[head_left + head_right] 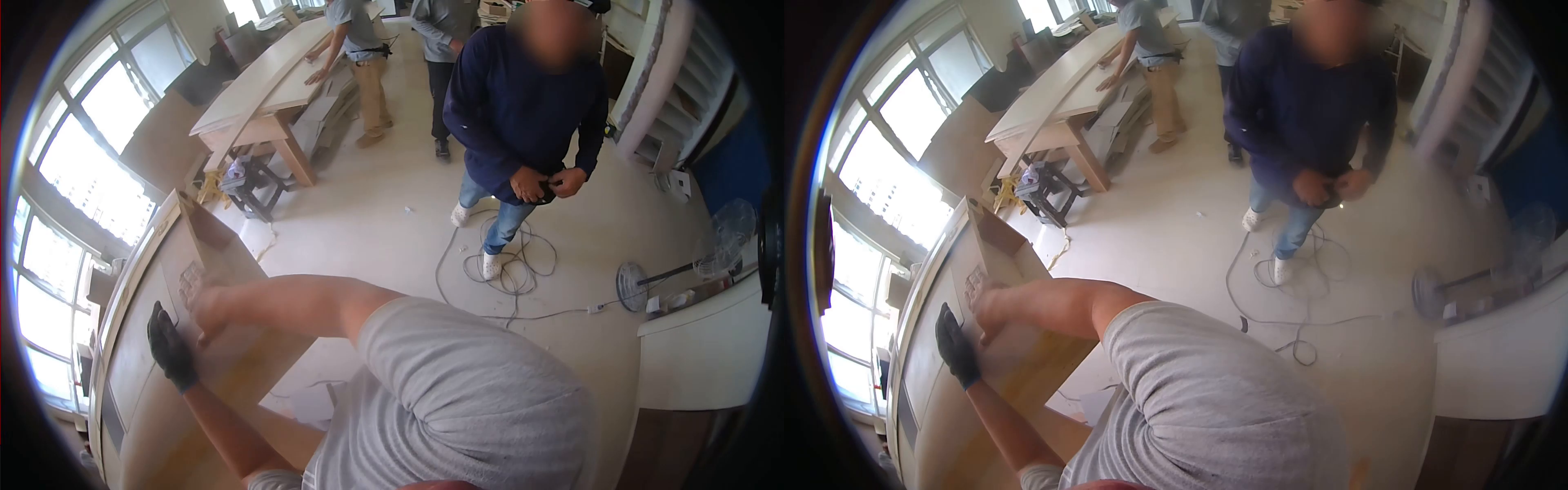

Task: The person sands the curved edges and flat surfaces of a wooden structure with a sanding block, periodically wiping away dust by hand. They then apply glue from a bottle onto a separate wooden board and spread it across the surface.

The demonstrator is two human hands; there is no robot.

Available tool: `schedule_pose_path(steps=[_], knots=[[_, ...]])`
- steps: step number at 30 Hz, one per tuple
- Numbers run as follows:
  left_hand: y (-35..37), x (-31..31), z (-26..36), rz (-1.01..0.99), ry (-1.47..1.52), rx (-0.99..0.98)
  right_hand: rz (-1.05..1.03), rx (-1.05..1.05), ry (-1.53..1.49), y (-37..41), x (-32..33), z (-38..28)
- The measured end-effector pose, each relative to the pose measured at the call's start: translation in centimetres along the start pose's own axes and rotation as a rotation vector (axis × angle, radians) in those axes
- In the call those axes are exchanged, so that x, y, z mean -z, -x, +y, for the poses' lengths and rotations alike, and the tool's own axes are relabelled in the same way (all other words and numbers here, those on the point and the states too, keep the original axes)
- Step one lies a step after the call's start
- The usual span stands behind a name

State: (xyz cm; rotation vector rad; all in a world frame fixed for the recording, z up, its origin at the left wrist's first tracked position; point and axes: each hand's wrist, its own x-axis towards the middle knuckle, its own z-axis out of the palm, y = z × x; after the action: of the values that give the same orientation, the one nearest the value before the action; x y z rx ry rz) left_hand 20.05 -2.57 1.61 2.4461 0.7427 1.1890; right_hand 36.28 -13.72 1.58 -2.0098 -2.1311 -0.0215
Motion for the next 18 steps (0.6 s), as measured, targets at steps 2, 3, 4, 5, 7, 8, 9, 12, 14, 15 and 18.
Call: schedule_pose_path(steps=[2,3,4,5,7,8,9,12,14,15,18], knots=[[-0.1,0.2,-0.2,-0.009,-0.039,-0.018,0.042,0.007,0.056,0.8,0.9,-0.3],[-0.2,0.1,-0.2,-0.008,-0.052,-0.026,0.061,0.01,0.092,1.1,1.2,-0.2],[-0.2,0.0,-0.3,-0.017,-0.026,-0.011,0.052,-0.013,0.027,1.0,1.3,-0.1],[-0.2,0.0,-0.3,-0.022,-0.002,0.004,0.045,-0.033,-0.037,0.6,1.4,0.0],[-0.1,0.2,-0.4,-0.02,0.007,0.001,0.022,-0.059,-0.154,0.0,1.7,-0.2],[-0.2,0.0,-0.6,-0.006,-0.006,-0.017,0.006,-0.064,-0.201,-0.4,2.0,0.0],[-0.1,0.1,-0.7,0.007,-0.023,-0.032,-0.013,-0.066,-0.249,-0.9,2.0,-0.2],[0.0,0.2,-0.8,0.05,0.041,0.011,0.146,-0.022,-0.082,-2.4,-2.0,-1.2],[0.0,0.2,-1.4,0.056,0.023,-0.046,0.163,-0.001,-0.065,-1.8,-3.0,-2.0],[0.1,0.2,-1.6,0.061,0.011,-0.071,0.17,0.014,-0.059,-1.5,-3.1,-2.5],[0.1,-0.1,-1.4,0.068,-0.016,-0.035,0.148,0.014,0.016,-2.5,-3.3,-2.9]])
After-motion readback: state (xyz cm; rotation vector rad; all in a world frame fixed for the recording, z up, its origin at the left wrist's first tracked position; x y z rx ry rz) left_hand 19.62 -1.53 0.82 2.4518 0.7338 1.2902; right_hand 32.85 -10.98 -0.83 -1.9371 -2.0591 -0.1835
